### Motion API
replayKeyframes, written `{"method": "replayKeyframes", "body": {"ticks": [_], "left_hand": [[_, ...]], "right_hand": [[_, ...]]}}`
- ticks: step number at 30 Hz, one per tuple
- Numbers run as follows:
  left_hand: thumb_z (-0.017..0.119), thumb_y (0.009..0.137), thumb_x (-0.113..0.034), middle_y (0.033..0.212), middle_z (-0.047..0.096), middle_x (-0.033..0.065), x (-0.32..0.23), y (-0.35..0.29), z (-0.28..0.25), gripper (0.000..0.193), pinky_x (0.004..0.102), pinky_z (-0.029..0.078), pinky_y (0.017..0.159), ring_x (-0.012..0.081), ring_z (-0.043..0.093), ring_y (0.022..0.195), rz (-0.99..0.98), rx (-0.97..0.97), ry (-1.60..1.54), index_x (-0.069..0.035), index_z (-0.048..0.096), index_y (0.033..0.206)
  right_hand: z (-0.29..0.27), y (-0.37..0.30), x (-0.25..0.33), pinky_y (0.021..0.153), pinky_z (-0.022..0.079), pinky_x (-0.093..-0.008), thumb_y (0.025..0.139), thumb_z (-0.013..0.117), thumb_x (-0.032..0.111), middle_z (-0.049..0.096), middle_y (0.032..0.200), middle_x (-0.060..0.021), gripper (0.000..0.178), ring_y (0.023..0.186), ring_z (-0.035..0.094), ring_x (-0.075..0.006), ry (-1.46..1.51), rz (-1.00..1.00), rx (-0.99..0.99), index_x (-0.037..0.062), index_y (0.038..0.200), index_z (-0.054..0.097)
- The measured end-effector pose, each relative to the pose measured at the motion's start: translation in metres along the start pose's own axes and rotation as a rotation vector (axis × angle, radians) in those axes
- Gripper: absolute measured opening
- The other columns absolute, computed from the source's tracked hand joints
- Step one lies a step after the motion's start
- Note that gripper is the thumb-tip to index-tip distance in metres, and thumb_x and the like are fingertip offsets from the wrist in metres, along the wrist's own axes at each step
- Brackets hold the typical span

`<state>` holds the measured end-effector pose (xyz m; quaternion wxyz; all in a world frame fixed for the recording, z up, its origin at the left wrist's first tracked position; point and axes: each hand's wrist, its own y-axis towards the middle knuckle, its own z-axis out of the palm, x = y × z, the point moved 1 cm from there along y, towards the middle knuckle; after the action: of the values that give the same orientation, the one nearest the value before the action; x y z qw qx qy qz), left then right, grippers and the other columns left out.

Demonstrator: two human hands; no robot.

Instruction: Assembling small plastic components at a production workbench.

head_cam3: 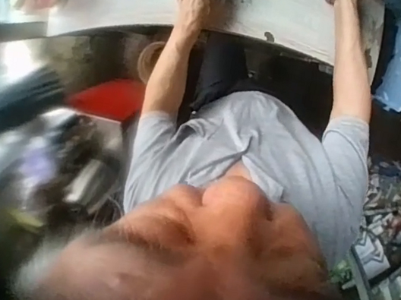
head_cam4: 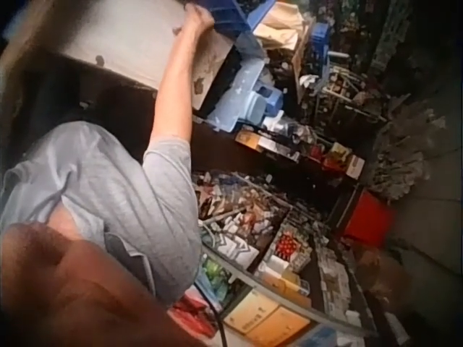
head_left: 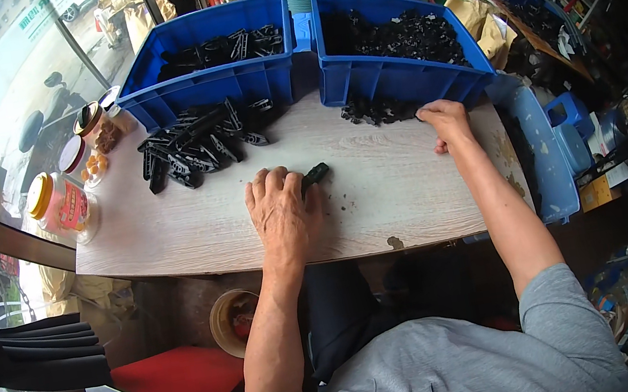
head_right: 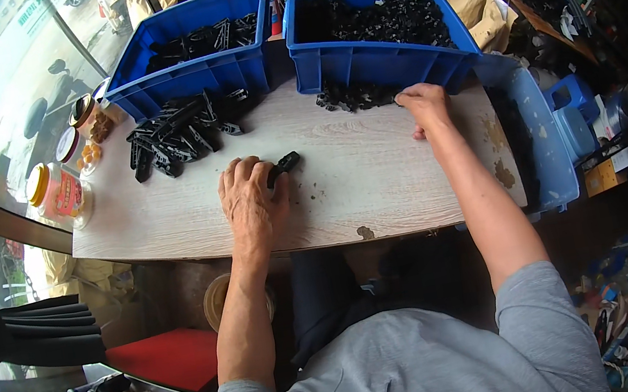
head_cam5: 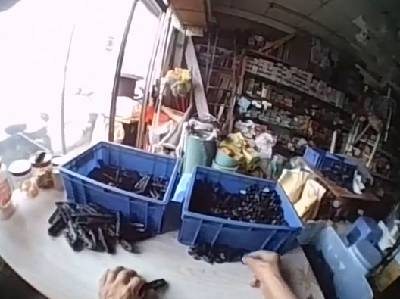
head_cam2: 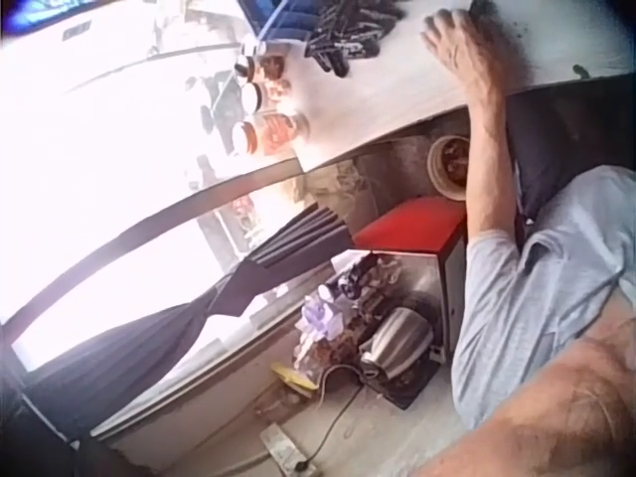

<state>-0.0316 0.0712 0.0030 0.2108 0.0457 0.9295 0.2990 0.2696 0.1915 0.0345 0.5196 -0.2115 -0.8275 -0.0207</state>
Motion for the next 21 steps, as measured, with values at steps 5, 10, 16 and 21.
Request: {"method": "replayKeyframes", "body": {"ticks": [5, 10, 16, 21], "left_hand": [[0.074, 0.077, -0.018, 0.107, 0.064, 0.0106, -0.001, 0.001, -0.002, 0.025, 0.0446, 0.039, 0.099, 0.0329, 0.055, 0.113, 0.005, -0.012, -0.028, -0.008, 0.067, 0.098], [0.074, 0.080, -0.014, 0.103, 0.066, 0.0136, -0.003, 0.002, -0.009, 0.021, 0.0462, 0.045, 0.092, 0.0351, 0.058, 0.105, -0.010, -0.173, -0.112, -0.004, 0.067, 0.096], [0.071, 0.084, -0.004, 0.087, 0.067, 0.0118, -0.019, -0.009, -0.014, 0.015, 0.0343, 0.052, 0.069, 0.0237, 0.064, 0.077, -0.152, -0.235, -0.516, -0.001, 0.066, 0.098], [0.064, 0.094, -0.009, 0.085, 0.069, 0.0065, -0.069, -0.034, 0.014, 0.019, 0.0234, 0.051, 0.071, 0.0099, 0.063, 0.077, -0.426, 0.119, -1.035, 0.004, 0.064, 0.109]], "right_hand": [[0.005, 0.002, 0.003, 0.034, 0.042, -0.0298, 0.078, 0.072, 0.017, 0.057, 0.064, -0.0025, 0.016, 0.036, 0.040, -0.0118, -0.135, -0.076, -0.025, 0.0072, 0.091, 0.072], [-0.010, 0.005, -0.011, 0.038, 0.048, -0.0308, 0.080, 0.071, 0.016, 0.056, 0.062, -0.0027, 0.017, 0.040, 0.047, -0.0114, 0.002, -0.043, 0.050, 0.0043, 0.093, 0.070], [-0.021, -0.019, -0.020, 0.048, 0.055, -0.0331, 0.084, 0.071, 0.016, 0.052, 0.057, -0.0004, 0.020, 0.043, 0.049, -0.0099, 0.248, 0.060, 0.112, 0.0029, 0.099, 0.066], [-0.017, -0.055, -0.019, 0.053, 0.057, -0.0354, 0.085, 0.071, 0.018, 0.044, 0.047, 0.0025, 0.021, 0.041, 0.049, -0.0103, 0.364, 0.075, 0.233, 0.0043, 0.098, 0.062]]}}
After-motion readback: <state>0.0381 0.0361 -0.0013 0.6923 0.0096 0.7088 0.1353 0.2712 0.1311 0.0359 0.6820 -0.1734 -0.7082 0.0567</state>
